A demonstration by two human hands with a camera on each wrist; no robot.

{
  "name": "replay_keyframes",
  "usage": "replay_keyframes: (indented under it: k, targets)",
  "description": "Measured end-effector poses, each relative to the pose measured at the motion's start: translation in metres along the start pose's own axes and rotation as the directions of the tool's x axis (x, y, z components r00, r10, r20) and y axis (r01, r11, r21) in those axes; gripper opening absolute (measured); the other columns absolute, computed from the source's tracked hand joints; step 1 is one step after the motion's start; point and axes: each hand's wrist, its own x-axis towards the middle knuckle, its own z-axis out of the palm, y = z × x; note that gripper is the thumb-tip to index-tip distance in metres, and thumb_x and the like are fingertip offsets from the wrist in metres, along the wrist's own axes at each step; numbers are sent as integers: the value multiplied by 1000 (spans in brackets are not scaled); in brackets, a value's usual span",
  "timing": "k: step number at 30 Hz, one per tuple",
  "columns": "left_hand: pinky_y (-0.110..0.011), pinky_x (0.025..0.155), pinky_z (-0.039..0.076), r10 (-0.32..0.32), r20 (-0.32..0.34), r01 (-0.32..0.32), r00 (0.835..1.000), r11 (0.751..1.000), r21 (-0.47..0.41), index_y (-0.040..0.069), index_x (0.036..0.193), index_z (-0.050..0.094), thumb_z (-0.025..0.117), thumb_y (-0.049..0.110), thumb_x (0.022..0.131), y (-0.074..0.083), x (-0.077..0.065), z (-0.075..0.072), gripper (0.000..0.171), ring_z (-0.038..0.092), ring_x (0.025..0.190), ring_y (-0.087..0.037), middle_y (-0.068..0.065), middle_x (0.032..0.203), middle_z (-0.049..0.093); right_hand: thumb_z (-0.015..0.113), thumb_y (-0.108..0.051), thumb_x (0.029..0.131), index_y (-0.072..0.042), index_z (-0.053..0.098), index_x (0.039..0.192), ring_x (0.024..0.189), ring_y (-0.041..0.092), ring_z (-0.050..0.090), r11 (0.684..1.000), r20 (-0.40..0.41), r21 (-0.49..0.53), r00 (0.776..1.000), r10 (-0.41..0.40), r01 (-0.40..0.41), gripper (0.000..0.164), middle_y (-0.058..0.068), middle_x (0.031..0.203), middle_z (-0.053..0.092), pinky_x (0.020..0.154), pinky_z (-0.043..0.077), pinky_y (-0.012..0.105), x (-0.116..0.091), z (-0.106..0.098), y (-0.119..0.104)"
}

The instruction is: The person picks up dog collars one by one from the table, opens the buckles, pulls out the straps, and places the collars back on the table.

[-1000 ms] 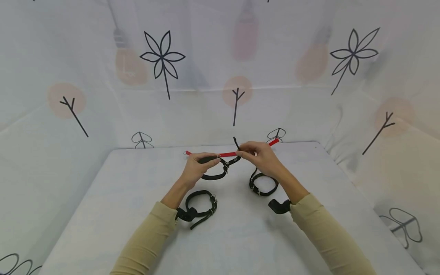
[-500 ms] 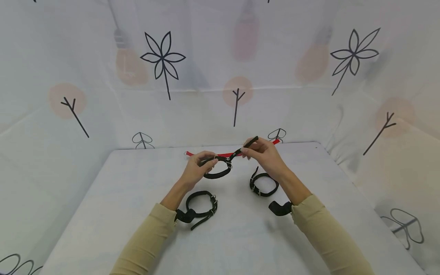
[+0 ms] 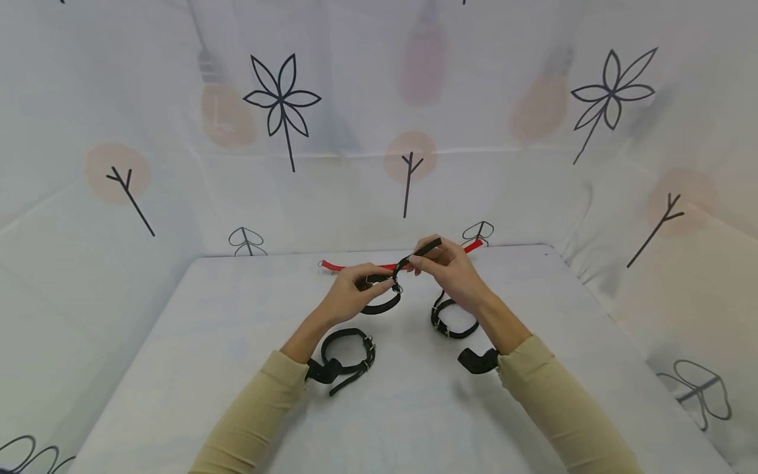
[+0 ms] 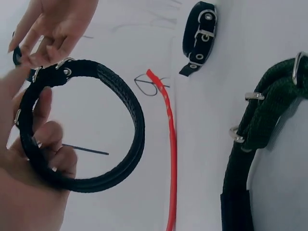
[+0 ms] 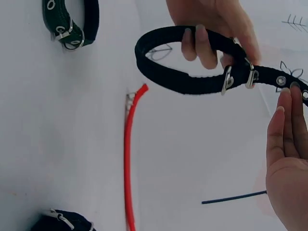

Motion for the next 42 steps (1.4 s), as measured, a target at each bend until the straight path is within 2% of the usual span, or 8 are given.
replay_keyframes:
  k: [6, 10, 14, 19, 24, 32, 37, 42]
  targets:
    - [-29, 66, 38, 41, -28, -42, 999, 999, -34, 5, 117, 76, 71, 14, 98, -5, -1, 4, 21, 47, 77, -18, -7, 96, 68, 67, -14, 101, -4, 61, 113, 92, 28, 63, 999, 35, -36, 999, -17, 18, 16, 13, 101, 67, 97, 46, 47, 0, 8, 2]
    - [-29, 70, 44, 41, -28, -42, 999, 999, -30, 8, 118, 77, 72, 16, 98, -5, -2, 5, 22, 53, 84, -18, -6, 100, 69, 68, -17, 101, -6, 65, 114, 94, 30, 64, 991, 67, -134, 998, 12, -3, 17, 16, 102, 66, 91, 50, 44, 0, 14, 5]
    - [-30, 78, 51, 26, -12, -26, 1000, 999, -24, 12, 120, 76, 71, 20, 99, -3, -3, 5, 23, 61, 92, -16, -2, 106, 71, 68, -20, 101, -8, 68, 113, 95, 29, 65, 981, 82, -195, 997, 15, 1, 17, 11, 101, 69, 90, 51, 45, 0, 15, 9]
    - [-33, 83, 54, -3, 7, 2, 1000, 999, 44, 17, 121, 73, 69, 23, 100, 0, -4, 2, 22, 66, 96, -15, 3, 114, 71, 69, -22, 101, -11, 69, 110, 96, 32, 67, 971, 80, -238, 997, -1, 20, 14, 8, 100, 69, 91, 50, 49, -1, 13, 7]
    - [-34, 80, 52, -12, 40, 6, 999, 991, 135, 20, 116, 70, 66, 25, 102, 3, -3, 3, 16, 64, 92, -14, 8, 110, 70, 70, -21, 100, -10, 69, 109, 100, 34, 68, 961, 85, -276, 996, -4, 27, 14, 7, 104, 71, 91, 53, 45, -1, 15, 4]
    - [-37, 88, 52, -36, 104, 22, 994, 990, 136, 17, 115, 69, 65, 24, 102, 8, -1, 3, 16, 63, 102, -14, 7, 111, 70, 69, -18, 100, -9, 68, 108, 94, 28, 69, 960, 101, -273, 994, -32, 58, 12, 8, 102, 71, 88, 53, 51, -2, 17, 3]
    - [-42, 99, 48, -26, 152, 4, 988, 990, 138, 17, 117, 66, 61, 27, 105, 9, -1, 0, 16, 59, 116, -13, 6, 115, 67, 68, -21, 101, -12, 69, 109, 92, 25, 68, 966, 92, -251, 995, -40, 62, 12, 7, 101, 70, 87, 53, 44, -3, 16, 2]
    - [-44, 99, 46, -31, 162, 16, 986, 995, 97, 19, 117, 63, 58, 29, 106, 7, 0, -1, 16, 57, 117, -15, 5, 116, 65, 68, -19, 101, -10, 69, 109, 91, 24, 66, 971, 57, -225, 996, -65, 76, 13, 13, 99, 70, 85, 53, 37, -4, 13, 5]
